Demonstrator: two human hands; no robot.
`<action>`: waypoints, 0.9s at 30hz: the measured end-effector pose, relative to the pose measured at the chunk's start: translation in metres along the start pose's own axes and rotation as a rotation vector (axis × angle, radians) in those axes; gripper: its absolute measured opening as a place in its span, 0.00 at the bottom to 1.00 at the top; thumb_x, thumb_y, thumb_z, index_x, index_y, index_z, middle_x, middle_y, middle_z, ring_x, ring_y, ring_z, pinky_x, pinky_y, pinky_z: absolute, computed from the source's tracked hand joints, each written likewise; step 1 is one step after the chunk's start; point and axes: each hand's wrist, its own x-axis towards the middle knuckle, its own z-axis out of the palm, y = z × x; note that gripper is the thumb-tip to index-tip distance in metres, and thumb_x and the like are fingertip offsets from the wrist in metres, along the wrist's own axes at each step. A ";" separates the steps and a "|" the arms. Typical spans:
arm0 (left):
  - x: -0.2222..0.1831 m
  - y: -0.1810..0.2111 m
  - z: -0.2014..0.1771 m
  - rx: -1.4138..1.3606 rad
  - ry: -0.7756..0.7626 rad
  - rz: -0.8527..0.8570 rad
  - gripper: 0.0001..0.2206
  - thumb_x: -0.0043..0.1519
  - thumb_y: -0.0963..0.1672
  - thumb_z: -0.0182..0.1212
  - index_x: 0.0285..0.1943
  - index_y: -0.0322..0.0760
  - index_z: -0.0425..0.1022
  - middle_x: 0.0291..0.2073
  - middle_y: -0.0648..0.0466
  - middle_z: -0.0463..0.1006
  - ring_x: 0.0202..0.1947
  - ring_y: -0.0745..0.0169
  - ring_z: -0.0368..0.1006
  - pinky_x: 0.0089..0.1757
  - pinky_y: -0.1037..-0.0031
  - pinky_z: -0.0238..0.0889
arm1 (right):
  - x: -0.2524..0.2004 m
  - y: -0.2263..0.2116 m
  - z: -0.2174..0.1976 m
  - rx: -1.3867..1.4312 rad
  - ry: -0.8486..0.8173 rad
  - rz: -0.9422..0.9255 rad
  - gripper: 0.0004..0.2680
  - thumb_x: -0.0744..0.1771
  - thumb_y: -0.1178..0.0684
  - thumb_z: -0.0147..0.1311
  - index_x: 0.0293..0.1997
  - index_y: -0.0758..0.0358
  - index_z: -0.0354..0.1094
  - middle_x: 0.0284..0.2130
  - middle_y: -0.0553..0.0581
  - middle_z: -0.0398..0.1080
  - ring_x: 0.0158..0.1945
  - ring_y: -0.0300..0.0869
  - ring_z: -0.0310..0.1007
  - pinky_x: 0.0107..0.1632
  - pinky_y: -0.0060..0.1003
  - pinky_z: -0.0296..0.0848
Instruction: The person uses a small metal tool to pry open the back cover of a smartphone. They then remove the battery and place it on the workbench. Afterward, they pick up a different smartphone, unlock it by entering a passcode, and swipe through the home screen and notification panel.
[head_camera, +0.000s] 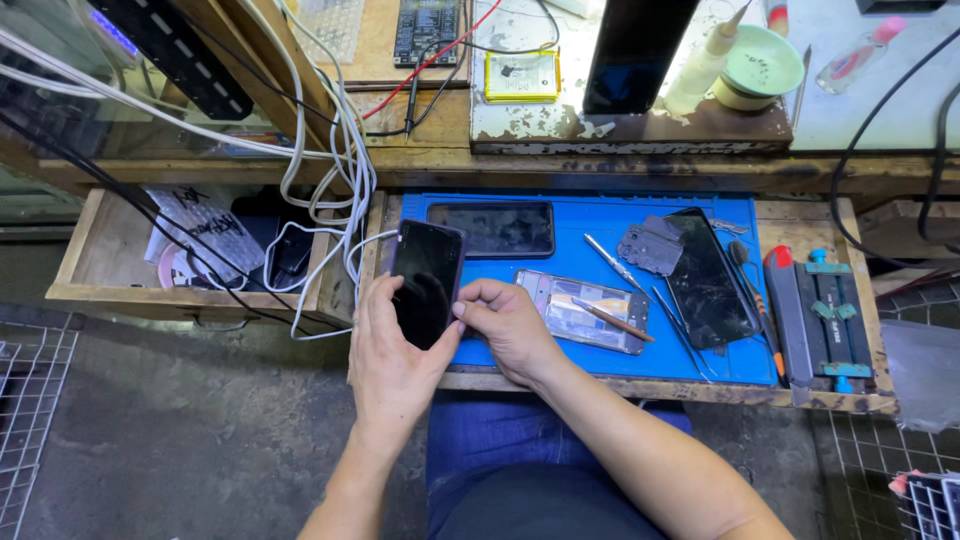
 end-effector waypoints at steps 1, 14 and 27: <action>-0.001 0.001 0.000 0.001 0.001 -0.001 0.35 0.48 0.48 0.77 0.62 0.31 0.64 0.60 0.39 0.71 0.59 0.36 0.69 0.54 0.55 0.64 | -0.001 0.000 0.000 0.005 -0.002 -0.002 0.01 0.68 0.61 0.57 0.42 0.66 0.73 0.33 0.51 0.74 0.36 0.34 0.72 0.43 0.30 0.71; -0.021 -0.001 0.011 0.108 0.086 0.153 0.46 0.47 0.48 0.78 0.72 0.26 0.55 0.65 0.33 0.64 0.65 0.31 0.61 0.61 0.50 0.56 | -0.013 -0.016 0.013 0.094 -0.100 -0.043 0.10 0.69 0.61 0.54 0.56 0.69 0.68 0.48 0.58 0.76 0.53 0.40 0.76 0.58 0.36 0.73; -0.037 -0.008 0.005 0.153 -0.020 -0.029 0.50 0.44 0.52 0.79 0.71 0.23 0.55 0.58 0.31 0.68 0.57 0.29 0.67 0.53 0.50 0.61 | -0.013 -0.017 0.010 0.053 -0.170 -0.097 0.13 0.68 0.64 0.53 0.60 0.69 0.67 0.52 0.59 0.74 0.56 0.42 0.73 0.62 0.40 0.70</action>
